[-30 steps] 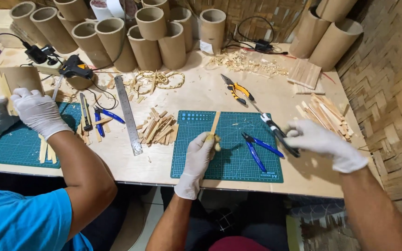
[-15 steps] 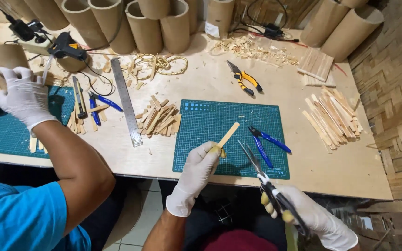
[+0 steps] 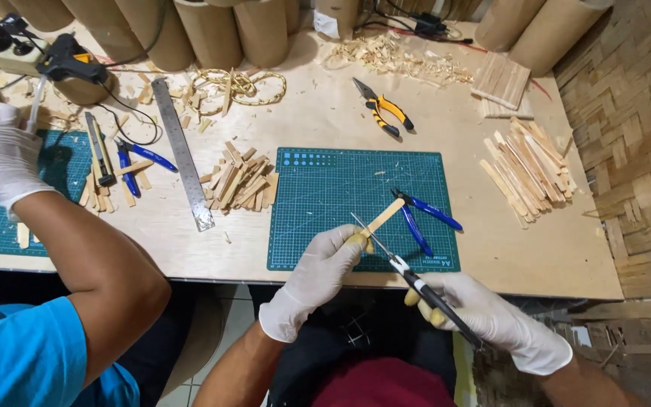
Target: Assembling a structure from wooden sticks using glue and cutting tools
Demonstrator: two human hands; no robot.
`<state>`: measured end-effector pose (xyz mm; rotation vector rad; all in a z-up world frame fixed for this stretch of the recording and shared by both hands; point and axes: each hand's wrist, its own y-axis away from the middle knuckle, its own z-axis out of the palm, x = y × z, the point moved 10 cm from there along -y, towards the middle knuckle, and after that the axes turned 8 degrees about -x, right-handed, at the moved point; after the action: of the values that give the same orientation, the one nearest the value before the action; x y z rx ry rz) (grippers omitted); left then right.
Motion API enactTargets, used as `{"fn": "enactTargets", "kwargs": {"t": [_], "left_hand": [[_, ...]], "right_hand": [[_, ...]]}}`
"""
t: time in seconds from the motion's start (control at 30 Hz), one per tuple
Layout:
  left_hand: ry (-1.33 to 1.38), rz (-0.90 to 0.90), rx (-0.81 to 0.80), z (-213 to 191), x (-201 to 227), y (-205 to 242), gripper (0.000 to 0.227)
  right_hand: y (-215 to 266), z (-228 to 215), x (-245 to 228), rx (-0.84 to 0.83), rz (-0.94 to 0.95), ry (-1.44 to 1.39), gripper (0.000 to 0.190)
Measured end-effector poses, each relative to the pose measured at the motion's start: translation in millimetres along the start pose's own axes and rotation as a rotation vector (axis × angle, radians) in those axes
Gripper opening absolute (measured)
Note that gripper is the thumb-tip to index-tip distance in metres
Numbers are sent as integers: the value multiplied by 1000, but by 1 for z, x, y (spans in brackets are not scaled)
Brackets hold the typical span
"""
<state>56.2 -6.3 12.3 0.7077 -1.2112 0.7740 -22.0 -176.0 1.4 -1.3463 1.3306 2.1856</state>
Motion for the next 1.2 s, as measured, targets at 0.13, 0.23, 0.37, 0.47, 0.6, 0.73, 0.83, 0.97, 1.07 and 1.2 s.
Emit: {"fn": "enactTargets", "kwargs": {"t": [0.13,0.23,0.37,0.47,0.6,0.73,0.83,0.97,1.07,1.2], "left_hand": [[48,-53,-8,6,0,-2,25],[46,-9,-17,11,7,-1,27],[90,-50,-31,19,3,-1,25],[88,-47,-21,22,0,-1,26],[32,-70,6,22,0,0,25],[104,-95,-19,31,-8,-1,26],[167,-156,52,29,-10,-2,21],[231,-243,58,24,-25,-9,21],[319,-334,79,22,-26,-9,18],[407,-402,107,16,-35,-11,16]], "right_hand": [[-1,-11,9,60,40,-13,75],[1,-9,1,29,-11,-45,80],[4,-11,-1,61,53,-17,28],[4,-14,2,70,59,13,33],[4,-23,-4,97,79,270,45],[2,-24,4,129,172,227,25],[-3,-20,-3,123,71,162,50],[-7,-20,-16,136,93,131,42],[-12,-21,-23,130,91,78,44],[-21,-21,-20,121,112,27,43]]}}
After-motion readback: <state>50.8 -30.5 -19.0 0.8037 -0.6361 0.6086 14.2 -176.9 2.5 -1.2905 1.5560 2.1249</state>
